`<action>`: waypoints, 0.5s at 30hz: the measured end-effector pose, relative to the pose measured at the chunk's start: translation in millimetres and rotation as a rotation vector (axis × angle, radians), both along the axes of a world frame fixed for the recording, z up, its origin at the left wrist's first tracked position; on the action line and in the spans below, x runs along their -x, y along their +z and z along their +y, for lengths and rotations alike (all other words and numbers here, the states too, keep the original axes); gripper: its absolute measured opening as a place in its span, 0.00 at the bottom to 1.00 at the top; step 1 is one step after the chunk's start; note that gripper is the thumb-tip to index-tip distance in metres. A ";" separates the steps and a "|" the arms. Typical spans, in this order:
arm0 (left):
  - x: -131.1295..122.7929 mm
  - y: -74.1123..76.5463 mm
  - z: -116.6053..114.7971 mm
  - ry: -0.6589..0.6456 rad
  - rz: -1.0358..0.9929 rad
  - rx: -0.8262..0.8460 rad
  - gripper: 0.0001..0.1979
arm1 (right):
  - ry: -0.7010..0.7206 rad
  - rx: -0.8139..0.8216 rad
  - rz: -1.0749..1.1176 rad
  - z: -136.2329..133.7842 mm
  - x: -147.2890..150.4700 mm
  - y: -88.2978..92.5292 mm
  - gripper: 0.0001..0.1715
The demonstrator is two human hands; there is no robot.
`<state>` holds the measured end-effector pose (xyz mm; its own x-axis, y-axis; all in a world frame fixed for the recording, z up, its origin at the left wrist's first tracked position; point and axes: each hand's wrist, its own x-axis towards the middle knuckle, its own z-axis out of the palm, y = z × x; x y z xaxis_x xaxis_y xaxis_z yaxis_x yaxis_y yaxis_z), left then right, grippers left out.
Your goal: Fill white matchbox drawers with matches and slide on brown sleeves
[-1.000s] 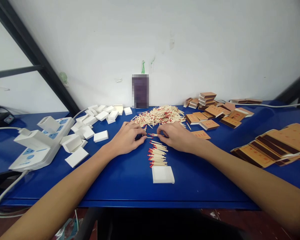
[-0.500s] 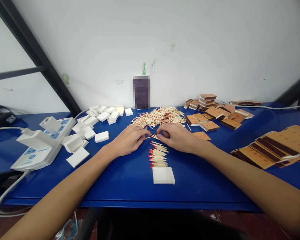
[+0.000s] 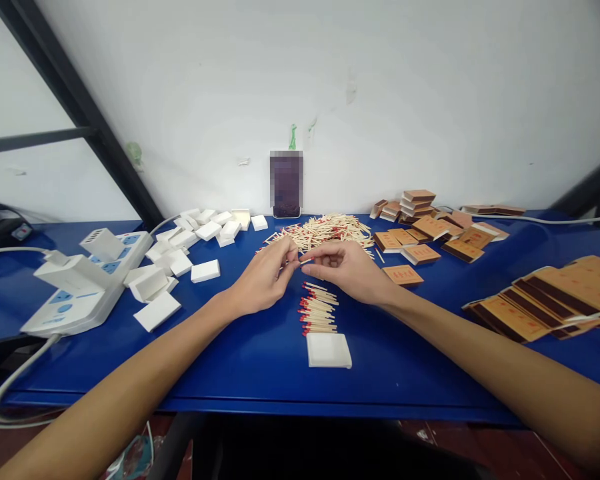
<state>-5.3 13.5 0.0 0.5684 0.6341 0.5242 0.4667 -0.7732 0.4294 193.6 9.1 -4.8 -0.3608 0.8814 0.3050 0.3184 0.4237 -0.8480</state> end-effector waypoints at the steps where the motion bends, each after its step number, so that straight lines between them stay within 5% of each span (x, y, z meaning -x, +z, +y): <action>1: -1.6 1.4 -1.0 -0.012 -0.065 0.026 0.09 | 0.004 0.051 0.092 0.0 1.3 0.1 0.16; 5: 3.8 3.2 4.4 0.030 -0.144 0.053 0.04 | -0.068 0.023 0.157 0.5 -2.4 4.9 0.17; 10: 19.1 -0.5 16.7 0.213 0.242 -0.074 0.12 | -0.217 -0.056 0.053 1.0 -16.3 11.2 0.20; 15: 11.5 -1.0 12.5 0.295 0.374 -0.075 0.16 | -0.232 -0.113 -0.124 -2.3 -19.9 13.8 0.18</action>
<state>-16.8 26.0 -1.0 0.5281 0.7651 0.3686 0.7827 -0.6068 0.1382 213.5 6.8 9.1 -0.1937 0.9078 0.3719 0.5162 0.4167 -0.7483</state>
